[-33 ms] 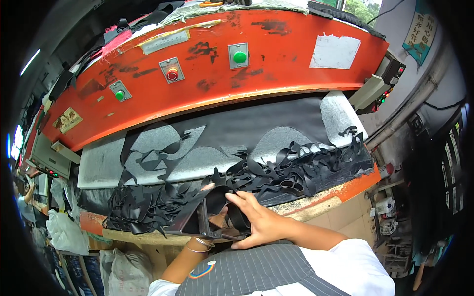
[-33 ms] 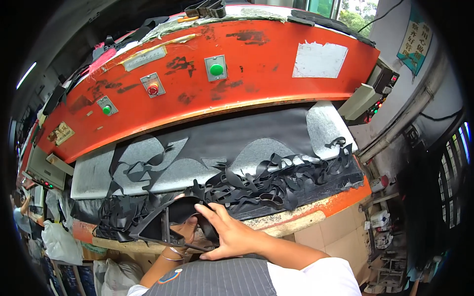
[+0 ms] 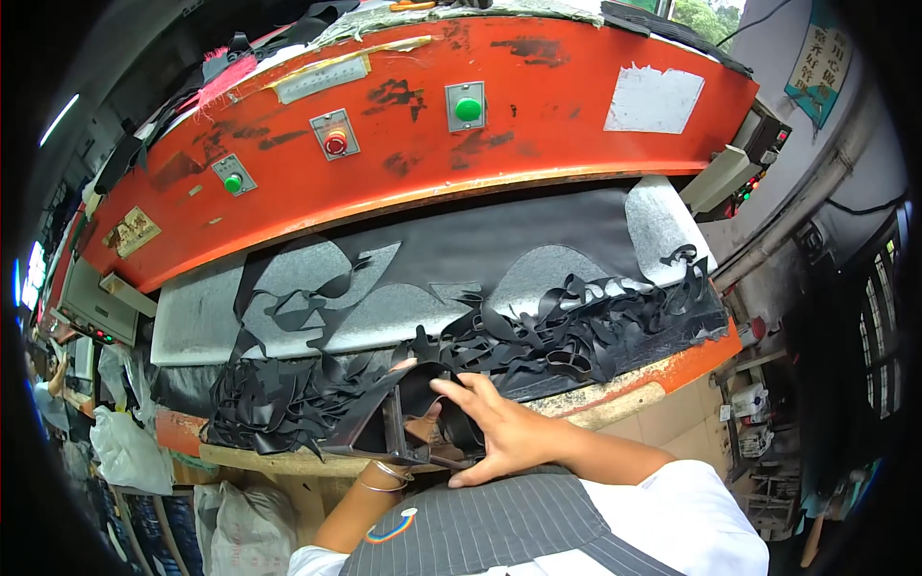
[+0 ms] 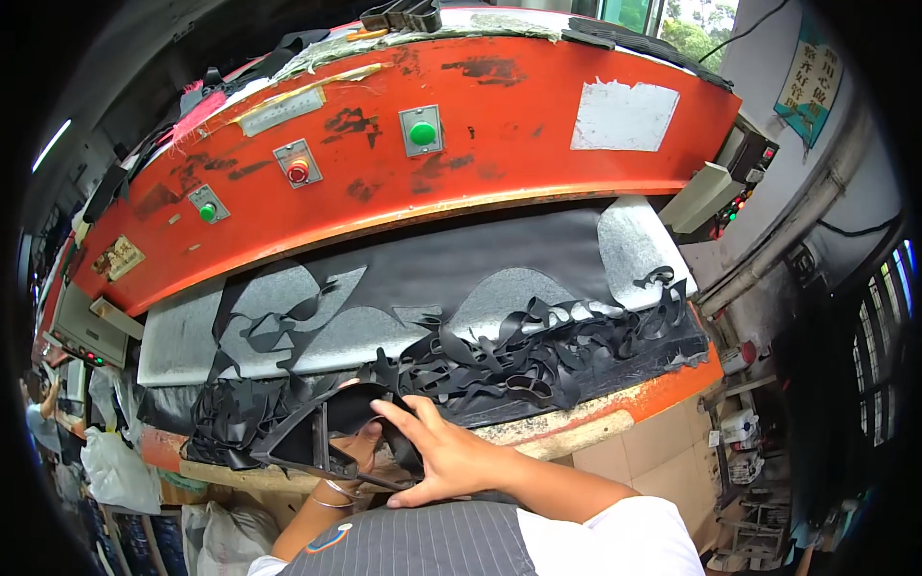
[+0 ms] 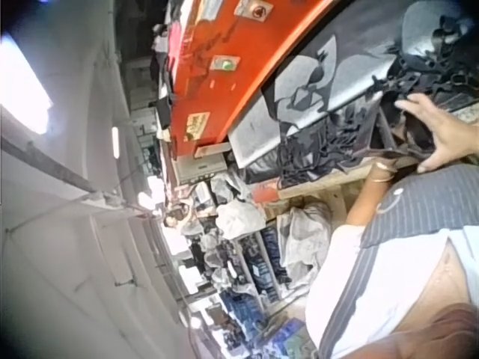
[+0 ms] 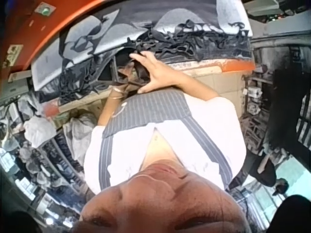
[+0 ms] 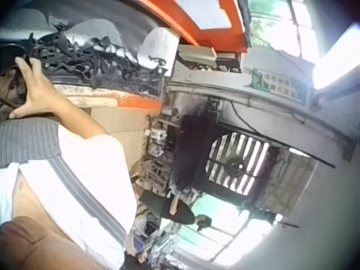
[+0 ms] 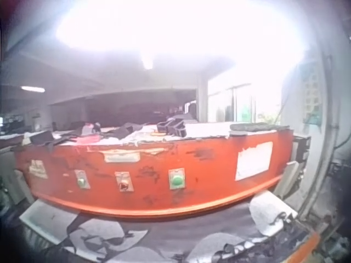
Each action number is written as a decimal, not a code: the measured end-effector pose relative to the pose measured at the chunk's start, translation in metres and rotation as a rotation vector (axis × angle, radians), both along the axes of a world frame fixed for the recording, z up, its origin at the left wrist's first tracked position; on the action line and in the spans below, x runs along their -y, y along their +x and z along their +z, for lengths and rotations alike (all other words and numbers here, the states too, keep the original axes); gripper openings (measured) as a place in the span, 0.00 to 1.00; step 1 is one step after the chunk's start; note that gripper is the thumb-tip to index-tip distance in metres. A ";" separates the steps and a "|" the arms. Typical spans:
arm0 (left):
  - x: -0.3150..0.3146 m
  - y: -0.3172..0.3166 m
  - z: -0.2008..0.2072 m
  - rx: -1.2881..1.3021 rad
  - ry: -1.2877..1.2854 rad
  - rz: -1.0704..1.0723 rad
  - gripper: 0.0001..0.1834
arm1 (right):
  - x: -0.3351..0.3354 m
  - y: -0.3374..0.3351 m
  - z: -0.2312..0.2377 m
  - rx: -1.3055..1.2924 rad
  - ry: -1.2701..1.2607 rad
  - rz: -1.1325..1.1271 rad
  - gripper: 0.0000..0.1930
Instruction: The recorder is using a hydraulic clicker press to cut shoe components from a sheet of black leather or synthetic material using metal dies.
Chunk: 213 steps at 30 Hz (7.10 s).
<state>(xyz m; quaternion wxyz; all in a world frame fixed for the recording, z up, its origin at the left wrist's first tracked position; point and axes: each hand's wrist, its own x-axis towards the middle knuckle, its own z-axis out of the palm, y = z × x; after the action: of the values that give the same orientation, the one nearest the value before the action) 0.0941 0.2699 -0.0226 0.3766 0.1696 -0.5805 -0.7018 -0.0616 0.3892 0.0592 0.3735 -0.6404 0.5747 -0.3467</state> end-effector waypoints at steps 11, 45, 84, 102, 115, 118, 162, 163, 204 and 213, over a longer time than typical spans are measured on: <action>0.051 0.033 0.001 0.002 0.073 0.108 0.30 | 0.105 0.009 -0.008 -0.042 0.103 0.319 0.60; 0.265 -0.005 0.003 0.631 -0.640 0.176 0.21 | 0.271 -0.177 -0.015 -1.011 0.451 -0.032 0.53; 0.257 -0.078 -0.065 0.655 -0.880 0.328 0.14 | 0.297 -0.180 0.051 -1.163 -0.163 0.027 0.14; 0.257 -0.081 -0.071 0.620 -0.873 0.328 0.14 | 0.196 -0.195 -0.082 0.149 0.319 -1.134 0.09; 0.262 -0.100 -0.043 0.567 -0.884 0.286 0.14 | 0.156 -0.227 -0.104 -0.598 -0.068 -0.720 0.49; 0.285 -0.124 -0.046 0.669 -0.919 0.253 0.21 | 0.159 -0.222 -0.109 -0.593 0.108 -0.627 0.50; 0.336 0.039 0.114 0.557 -1.022 0.984 0.18 | 0.201 -0.169 0.049 -0.117 -0.643 -0.916 0.18; 0.330 0.042 0.119 0.558 -1.019 0.985 0.18 | 0.199 -0.165 0.055 -0.138 -0.626 -0.947 0.18; 0.054 -0.062 0.004 0.356 0.325 -0.183 0.17 | 0.188 -0.182 -0.054 -0.822 -0.130 -0.079 0.44; 0.028 -0.089 0.021 -0.248 0.511 -0.040 0.38 | 0.091 -0.100 0.013 -0.528 -0.344 -0.042 0.33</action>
<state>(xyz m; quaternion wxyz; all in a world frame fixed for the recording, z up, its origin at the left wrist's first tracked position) 0.0054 0.2419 -0.0021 0.3757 0.1604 -0.3375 -0.8481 -0.1619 0.2982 0.0717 0.0903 -0.7500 0.5979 -0.2681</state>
